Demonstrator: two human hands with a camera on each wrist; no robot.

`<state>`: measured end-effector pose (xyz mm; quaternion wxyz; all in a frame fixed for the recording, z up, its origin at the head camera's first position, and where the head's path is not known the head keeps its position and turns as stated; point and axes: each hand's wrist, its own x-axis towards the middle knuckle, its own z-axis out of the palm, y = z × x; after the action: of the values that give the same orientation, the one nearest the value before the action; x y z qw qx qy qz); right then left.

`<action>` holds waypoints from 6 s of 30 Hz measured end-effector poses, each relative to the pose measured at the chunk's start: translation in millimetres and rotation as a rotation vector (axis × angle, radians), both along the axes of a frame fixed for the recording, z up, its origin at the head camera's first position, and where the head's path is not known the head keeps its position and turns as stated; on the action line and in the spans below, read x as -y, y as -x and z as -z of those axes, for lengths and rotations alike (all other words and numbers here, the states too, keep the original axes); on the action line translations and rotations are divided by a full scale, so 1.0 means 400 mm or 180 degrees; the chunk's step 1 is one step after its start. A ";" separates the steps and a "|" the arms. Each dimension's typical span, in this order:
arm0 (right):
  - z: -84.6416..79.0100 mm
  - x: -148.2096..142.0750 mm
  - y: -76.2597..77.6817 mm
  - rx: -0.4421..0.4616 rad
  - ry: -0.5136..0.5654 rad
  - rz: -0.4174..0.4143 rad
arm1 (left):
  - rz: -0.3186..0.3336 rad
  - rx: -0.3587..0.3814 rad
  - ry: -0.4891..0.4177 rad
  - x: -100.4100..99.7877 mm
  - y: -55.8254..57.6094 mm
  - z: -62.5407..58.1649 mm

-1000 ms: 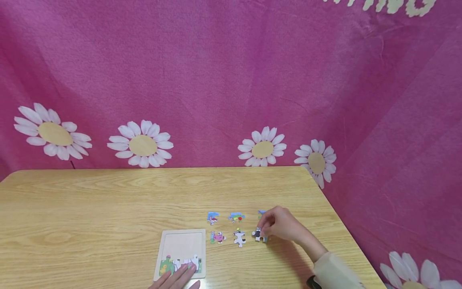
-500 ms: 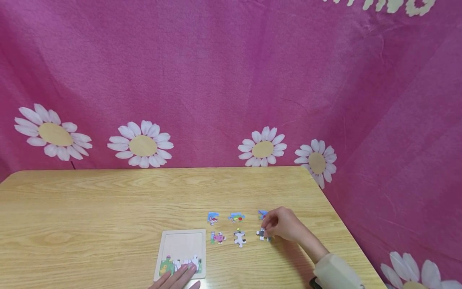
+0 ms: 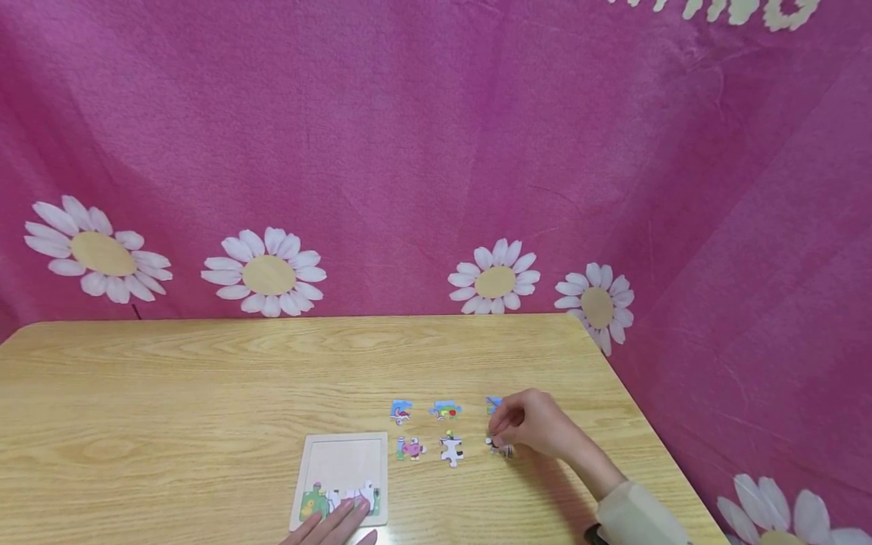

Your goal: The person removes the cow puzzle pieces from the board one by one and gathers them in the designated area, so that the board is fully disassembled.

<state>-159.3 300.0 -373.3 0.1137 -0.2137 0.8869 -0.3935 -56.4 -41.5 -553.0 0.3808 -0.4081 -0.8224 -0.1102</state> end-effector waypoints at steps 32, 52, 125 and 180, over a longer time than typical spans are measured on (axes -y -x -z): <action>0.034 0.465 -0.042 0.0718 0.0771 -0.0822 | -0.0078 -0.0924 0.0019 -0.013 0.051 0.064; 0.041 0.496 -0.033 0.1237 0.1002 -0.0699 | -0.0072 -0.0863 0.0149 -0.005 0.046 0.048; 0.016 0.433 -0.045 0.0371 0.0357 -0.0809 | -0.0153 -0.0550 -0.0035 -0.014 0.017 0.033; -0.002 0.232 -0.034 0.0643 0.0374 -0.0534 | -0.0069 0.0165 -0.0098 -0.017 -0.020 0.008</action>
<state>-145.5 207.1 -372.6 0.2222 -0.2526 0.8253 -0.4534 -48.3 -34.5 -556.3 0.3668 -0.3902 -0.8346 -0.1292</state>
